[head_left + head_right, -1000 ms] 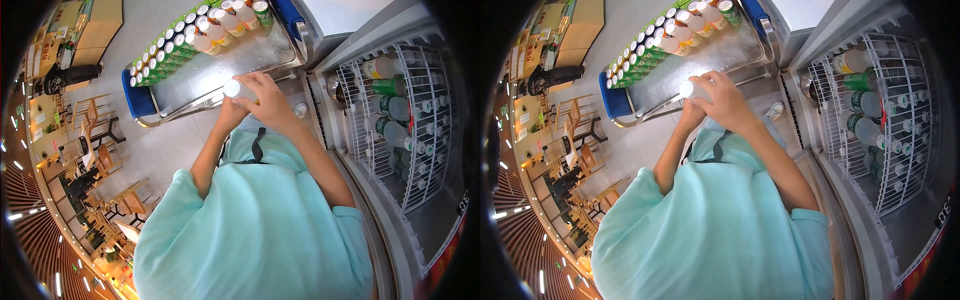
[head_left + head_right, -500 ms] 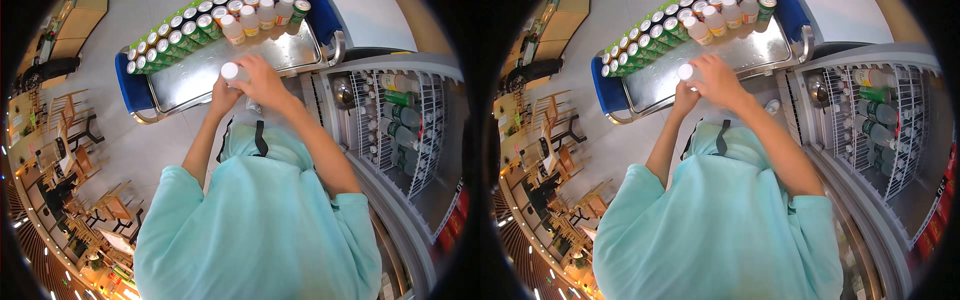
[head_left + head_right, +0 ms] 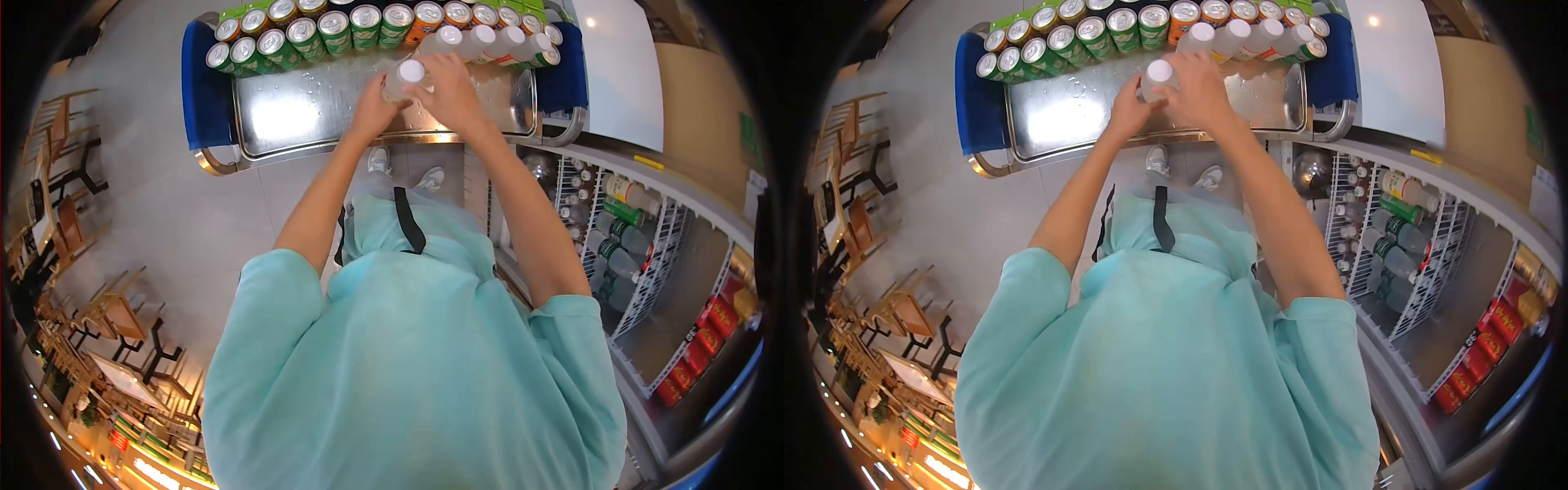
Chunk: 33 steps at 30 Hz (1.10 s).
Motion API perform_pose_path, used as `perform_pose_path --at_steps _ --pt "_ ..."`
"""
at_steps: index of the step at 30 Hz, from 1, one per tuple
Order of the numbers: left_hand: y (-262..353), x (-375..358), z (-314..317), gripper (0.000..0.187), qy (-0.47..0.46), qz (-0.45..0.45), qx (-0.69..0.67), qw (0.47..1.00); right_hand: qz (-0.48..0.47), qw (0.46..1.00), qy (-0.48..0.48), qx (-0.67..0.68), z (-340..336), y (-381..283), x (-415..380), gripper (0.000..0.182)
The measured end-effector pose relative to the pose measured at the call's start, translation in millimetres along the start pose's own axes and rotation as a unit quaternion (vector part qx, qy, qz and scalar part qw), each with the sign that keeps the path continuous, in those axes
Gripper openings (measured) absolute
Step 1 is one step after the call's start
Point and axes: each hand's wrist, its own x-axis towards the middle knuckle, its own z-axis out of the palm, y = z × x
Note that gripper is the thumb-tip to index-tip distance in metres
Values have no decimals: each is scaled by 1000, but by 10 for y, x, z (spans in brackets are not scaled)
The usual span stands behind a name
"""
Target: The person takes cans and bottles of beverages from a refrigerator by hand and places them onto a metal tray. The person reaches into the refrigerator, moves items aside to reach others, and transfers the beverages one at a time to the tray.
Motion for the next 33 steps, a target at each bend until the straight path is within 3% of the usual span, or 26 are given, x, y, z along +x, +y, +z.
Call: perform_pose_path --at_steps 4,14,20,24,26,30,33 --pt "-25 386 -8 72 35 26 59 997 -66 991 48 -107 -22 81 390 45" --pt "-132 753 102 73 63 11 109 992 4 981 67 -183 33 185 505 51" --pt "-339 809 77 72 49 29 64 996 48 990 103 -85 -282 -28 -211 38" --pt "-666 584 101 64 62 -38 41 996 248 968 28 14 -268 195 -1458 30" --pt "-744 348 13 56 10 -67 52 996 379 922 13 83 -345 182 -2086 29" --pt "-727 -270 -103 33 -132 -221 -79 963 519 853 31 45 -224 301 -3436 27" --pt "-744 -722 -44 29 -155 -229 -121 953 612 786 69 62 49 392 -4182 25"
